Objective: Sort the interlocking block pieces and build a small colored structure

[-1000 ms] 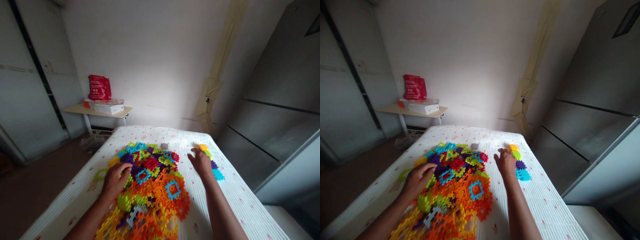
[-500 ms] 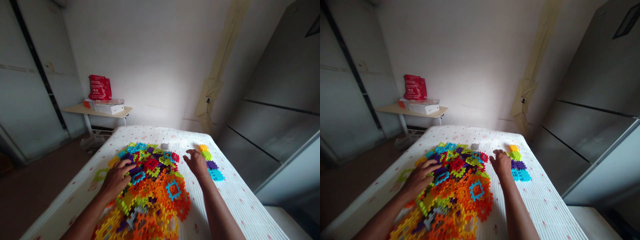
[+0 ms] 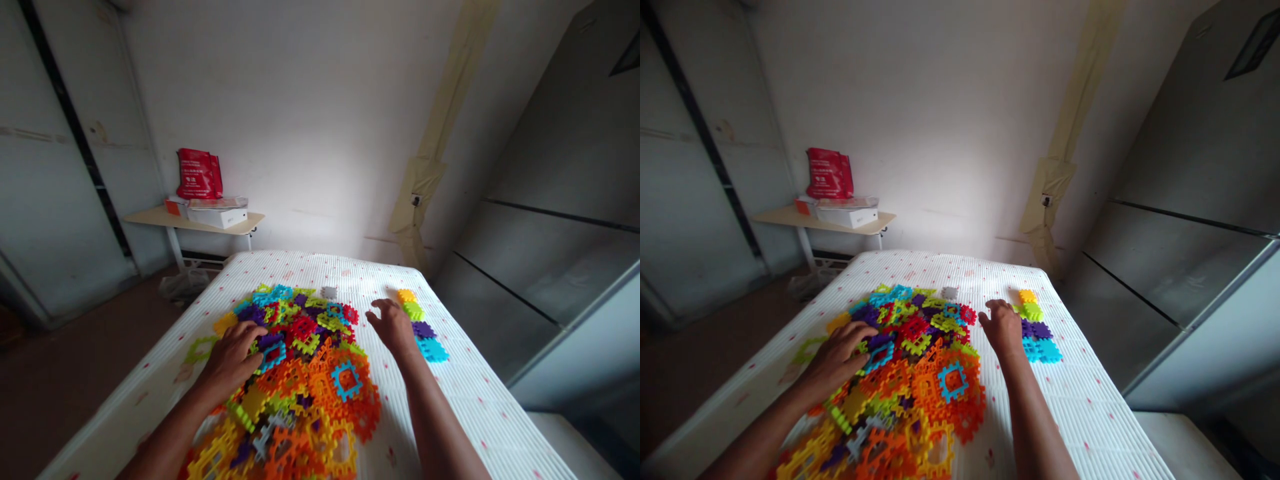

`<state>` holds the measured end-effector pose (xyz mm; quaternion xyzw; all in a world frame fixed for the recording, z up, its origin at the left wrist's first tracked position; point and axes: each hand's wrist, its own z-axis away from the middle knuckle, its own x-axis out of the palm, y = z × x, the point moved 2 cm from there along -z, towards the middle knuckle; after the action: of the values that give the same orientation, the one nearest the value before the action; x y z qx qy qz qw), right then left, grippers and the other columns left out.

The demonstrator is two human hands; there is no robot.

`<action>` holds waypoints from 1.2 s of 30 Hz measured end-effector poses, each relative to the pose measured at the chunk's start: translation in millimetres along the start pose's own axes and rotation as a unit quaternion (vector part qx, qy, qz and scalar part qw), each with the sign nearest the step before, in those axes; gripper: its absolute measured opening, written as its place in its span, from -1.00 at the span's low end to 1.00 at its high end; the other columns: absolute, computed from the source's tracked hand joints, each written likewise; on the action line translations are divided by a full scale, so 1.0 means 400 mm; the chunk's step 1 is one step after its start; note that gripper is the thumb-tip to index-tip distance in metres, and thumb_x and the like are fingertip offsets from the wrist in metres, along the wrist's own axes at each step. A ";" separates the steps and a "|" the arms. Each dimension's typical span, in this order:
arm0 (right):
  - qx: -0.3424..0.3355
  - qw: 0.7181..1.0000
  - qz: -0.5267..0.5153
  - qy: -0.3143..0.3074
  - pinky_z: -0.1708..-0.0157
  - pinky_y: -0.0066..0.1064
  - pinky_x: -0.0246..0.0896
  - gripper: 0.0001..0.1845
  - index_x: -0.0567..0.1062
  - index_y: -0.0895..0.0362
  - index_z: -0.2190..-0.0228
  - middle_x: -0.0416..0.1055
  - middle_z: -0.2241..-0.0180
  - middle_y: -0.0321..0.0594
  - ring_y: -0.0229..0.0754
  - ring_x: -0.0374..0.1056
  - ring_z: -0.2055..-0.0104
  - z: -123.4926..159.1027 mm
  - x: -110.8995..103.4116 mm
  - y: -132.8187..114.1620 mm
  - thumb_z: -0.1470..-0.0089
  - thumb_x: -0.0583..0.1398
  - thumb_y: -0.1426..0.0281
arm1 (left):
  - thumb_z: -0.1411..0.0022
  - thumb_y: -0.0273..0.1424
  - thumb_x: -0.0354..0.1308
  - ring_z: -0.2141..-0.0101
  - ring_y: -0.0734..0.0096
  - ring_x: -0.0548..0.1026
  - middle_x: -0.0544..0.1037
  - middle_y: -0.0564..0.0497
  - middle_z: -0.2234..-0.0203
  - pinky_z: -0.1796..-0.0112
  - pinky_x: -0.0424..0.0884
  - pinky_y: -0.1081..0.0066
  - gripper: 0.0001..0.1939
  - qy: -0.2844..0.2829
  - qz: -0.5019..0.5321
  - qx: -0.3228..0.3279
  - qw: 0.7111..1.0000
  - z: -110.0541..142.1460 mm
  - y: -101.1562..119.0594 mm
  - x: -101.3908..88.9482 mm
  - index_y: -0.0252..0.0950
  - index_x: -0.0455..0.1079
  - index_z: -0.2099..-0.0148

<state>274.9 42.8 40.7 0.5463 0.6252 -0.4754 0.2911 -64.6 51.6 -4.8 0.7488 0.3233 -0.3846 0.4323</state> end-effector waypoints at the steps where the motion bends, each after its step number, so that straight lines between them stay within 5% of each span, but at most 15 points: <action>1: 0.001 1.000 0.000 -0.001 0.08 -0.35 0.17 -0.73 0.51 0.17 0.19 0.47 0.16 -0.10 -0.08 0.37 0.11 0.000 -0.001 0.000 -0.06 0.17 0.35 | 0.03 -0.43 -0.01 0.12 0.20 0.40 0.46 -0.05 0.17 0.09 0.30 0.23 -0.65 0.011 0.015 0.002 1.000 0.000 0.003 -0.002 -0.24 0.40 0.14; 10: 0.003 1.000 0.003 0.000 0.09 -0.36 0.18 -0.74 0.52 0.16 0.20 0.48 0.17 -0.12 -0.09 0.38 0.12 0.000 0.001 0.003 -0.06 0.17 0.35 | 0.07 -0.42 -0.01 0.43 0.37 0.45 0.48 0.09 0.53 0.34 0.35 0.42 -0.90 0.091 0.108 -0.015 0.990 -0.007 -0.005 0.013 -0.21 0.33 0.47; 16: -0.011 1.000 -0.029 -0.003 0.19 -0.38 0.23 -0.75 0.52 0.16 0.21 0.49 0.21 -0.10 -0.14 0.42 0.23 0.002 -0.003 -0.009 -0.04 0.18 0.36 | -0.01 -0.39 0.00 0.34 0.37 0.46 0.50 0.03 0.43 0.28 0.38 0.43 -0.91 0.154 0.144 0.009 0.978 -0.003 0.017 -0.019 -0.22 0.32 0.45; 20: -0.039 0.980 -0.185 -0.058 0.32 -0.43 0.26 -0.76 0.52 0.14 0.25 0.51 0.34 -0.17 -0.20 0.42 0.34 0.016 0.001 -0.064 -0.03 0.17 0.32 | -0.08 -0.44 0.01 0.31 0.40 0.47 0.49 0.03 0.42 0.25 0.38 0.43 -0.90 0.206 0.154 0.069 0.964 0.010 0.048 -0.046 -0.22 0.30 0.45; 26: -0.112 0.884 -0.433 -0.136 0.39 -0.43 0.29 -0.60 0.47 0.15 0.20 0.48 0.31 -0.21 -0.22 0.38 0.36 0.082 0.035 -0.213 0.06 0.25 0.20 | -0.16 -0.49 0.01 0.32 0.43 0.48 0.52 0.02 0.41 0.22 0.38 0.45 -0.83 0.239 0.080 0.150 0.956 0.028 0.095 -0.059 -0.22 0.36 0.44; 30: -0.159 0.882 -0.432 -0.103 0.18 -0.35 0.27 -0.51 0.46 0.15 0.15 0.45 0.18 -0.16 -0.15 0.36 0.17 0.122 0.045 -0.286 0.14 0.33 0.20 | -0.18 -0.51 0.01 0.32 0.44 0.48 0.52 0.02 0.42 0.20 0.39 0.44 -0.81 0.241 0.059 0.183 0.951 0.036 0.118 -0.066 -0.21 0.38 0.43; 36: -0.164 0.885 -0.419 -0.120 0.25 -0.42 0.30 -0.54 0.48 0.12 0.15 0.49 0.27 -0.24 -0.20 0.40 0.26 0.139 0.072 -0.309 0.10 0.31 0.18 | -0.13 -0.51 0.07 0.32 0.42 0.50 0.53 0.04 0.41 0.20 0.40 0.44 -0.87 0.263 0.069 0.217 0.938 0.041 0.129 -0.068 -0.18 0.38 0.39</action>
<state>140.7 9.8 28.5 0.1167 0.8252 -0.5058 0.2227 -40.9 11.4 33.5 0.9193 0.2816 -0.2043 0.1842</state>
